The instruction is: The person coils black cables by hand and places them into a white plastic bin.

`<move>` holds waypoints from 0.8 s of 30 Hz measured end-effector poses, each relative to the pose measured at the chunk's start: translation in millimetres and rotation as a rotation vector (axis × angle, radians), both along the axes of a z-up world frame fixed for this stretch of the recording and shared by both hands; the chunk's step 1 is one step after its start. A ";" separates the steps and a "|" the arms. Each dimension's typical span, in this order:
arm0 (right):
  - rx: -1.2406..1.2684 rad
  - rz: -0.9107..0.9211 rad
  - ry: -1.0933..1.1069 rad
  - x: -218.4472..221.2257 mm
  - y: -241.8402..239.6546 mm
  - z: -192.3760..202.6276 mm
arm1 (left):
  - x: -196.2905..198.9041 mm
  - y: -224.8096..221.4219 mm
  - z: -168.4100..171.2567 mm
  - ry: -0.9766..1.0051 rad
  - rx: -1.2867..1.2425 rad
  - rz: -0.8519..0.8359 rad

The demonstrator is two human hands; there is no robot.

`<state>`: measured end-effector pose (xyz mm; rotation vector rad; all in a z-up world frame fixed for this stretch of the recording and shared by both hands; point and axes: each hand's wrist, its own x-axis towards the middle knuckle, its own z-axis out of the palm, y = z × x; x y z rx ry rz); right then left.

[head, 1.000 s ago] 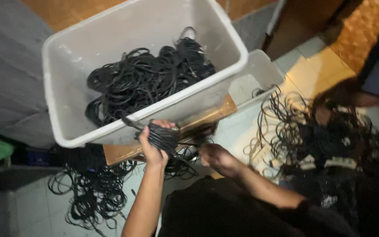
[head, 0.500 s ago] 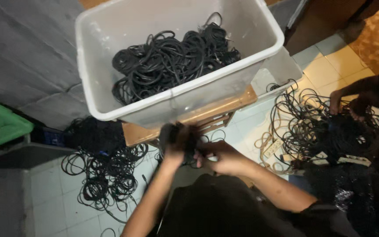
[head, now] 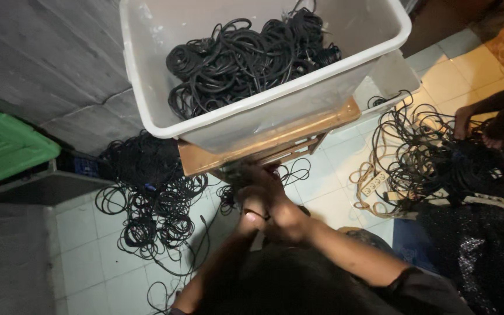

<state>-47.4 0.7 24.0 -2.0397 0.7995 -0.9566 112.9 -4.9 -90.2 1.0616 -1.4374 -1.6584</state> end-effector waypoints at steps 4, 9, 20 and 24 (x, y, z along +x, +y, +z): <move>-0.069 0.034 -0.011 -2.3 -9.6 -12.5 | -2.1 -8.7 -8.4 0.033 0.004 -0.027; -0.226 0.094 0.093 -8.9 -47.1 -5.4 | -13.5 -34.3 -14.6 0.040 0.005 -0.049; 0.351 0.303 0.101 -116.8 -172.0 14.4 | -59.7 -79.4 65.1 0.495 0.507 -0.244; 0.612 0.552 -0.362 -124.0 -167.9 -60.0 | -73.8 -101.2 125.5 0.981 0.244 -0.550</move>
